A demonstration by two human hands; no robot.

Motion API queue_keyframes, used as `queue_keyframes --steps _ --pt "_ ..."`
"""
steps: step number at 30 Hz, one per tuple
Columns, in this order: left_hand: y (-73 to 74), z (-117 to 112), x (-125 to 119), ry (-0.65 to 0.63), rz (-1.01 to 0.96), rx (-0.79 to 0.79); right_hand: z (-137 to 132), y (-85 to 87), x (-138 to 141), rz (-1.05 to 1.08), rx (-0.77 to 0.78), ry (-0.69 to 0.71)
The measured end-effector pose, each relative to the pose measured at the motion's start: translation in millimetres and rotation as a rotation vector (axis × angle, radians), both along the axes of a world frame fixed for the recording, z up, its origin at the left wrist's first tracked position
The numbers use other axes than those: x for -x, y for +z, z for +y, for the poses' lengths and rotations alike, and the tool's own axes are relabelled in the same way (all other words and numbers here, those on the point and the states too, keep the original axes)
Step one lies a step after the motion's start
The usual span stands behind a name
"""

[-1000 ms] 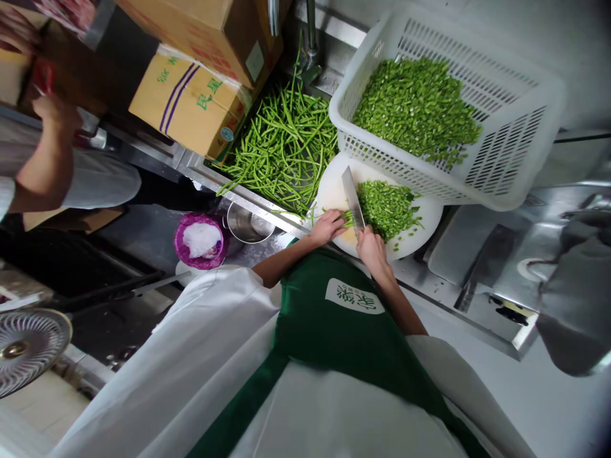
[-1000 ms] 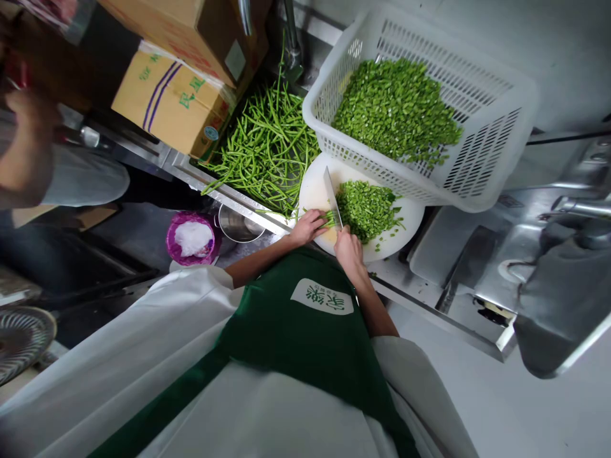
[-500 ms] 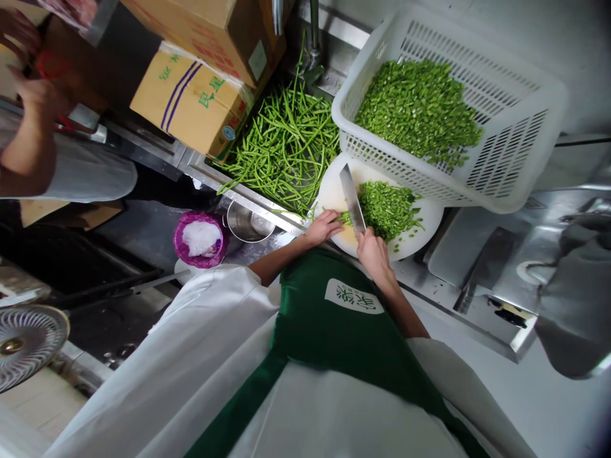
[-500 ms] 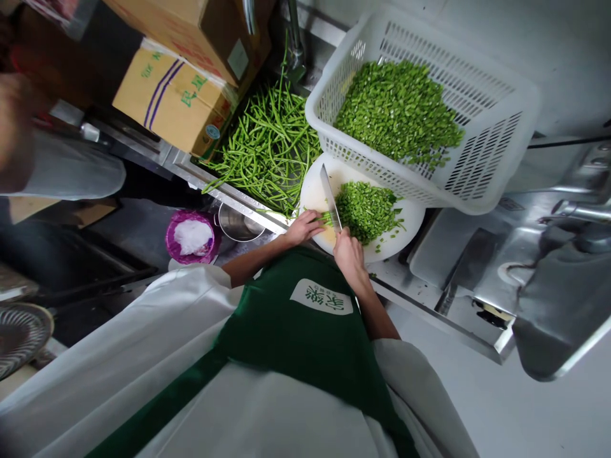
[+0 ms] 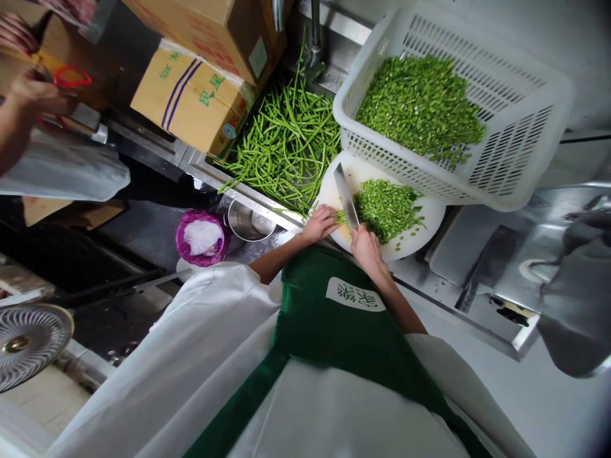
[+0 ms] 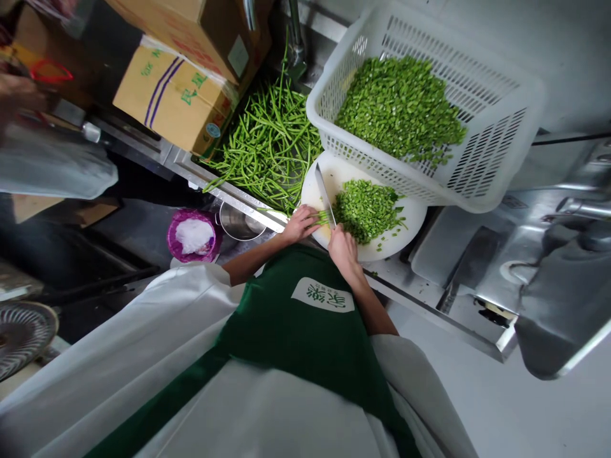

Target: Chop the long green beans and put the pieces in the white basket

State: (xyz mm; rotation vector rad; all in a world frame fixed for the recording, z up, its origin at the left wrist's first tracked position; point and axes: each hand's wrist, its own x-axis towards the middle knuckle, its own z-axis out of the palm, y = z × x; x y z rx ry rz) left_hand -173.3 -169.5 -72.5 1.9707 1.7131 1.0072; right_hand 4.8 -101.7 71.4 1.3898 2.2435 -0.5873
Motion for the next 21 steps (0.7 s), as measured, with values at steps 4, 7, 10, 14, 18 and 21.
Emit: queue_keyframes --steps 4,7,10,14,18,21 --pt "-1.0 4.5 -7.6 -0.020 -0.048 0.024 6.1 -8.7 -0.6 0.000 0.022 -0.004" --pt "2.0 10.9 -16.6 -0.010 -0.056 0.018 10.2 -5.8 -13.6 -0.010 0.013 -0.012" --pt "5.4 15.2 -21.3 -0.022 -0.054 0.007 7.5 2.2 -23.2 -0.012 -0.018 -0.023" --pt "6.2 14.8 -20.8 0.025 -0.028 -0.002 2.8 2.9 -19.6 0.005 -0.035 -0.010" --pt "5.8 12.7 -20.1 0.007 -0.014 0.038 5.6 -2.0 -15.7 0.002 -0.029 0.020" --pt "4.9 11.0 -20.3 0.044 -0.042 -0.002 6.4 -1.0 -16.6 0.003 -0.052 0.030"
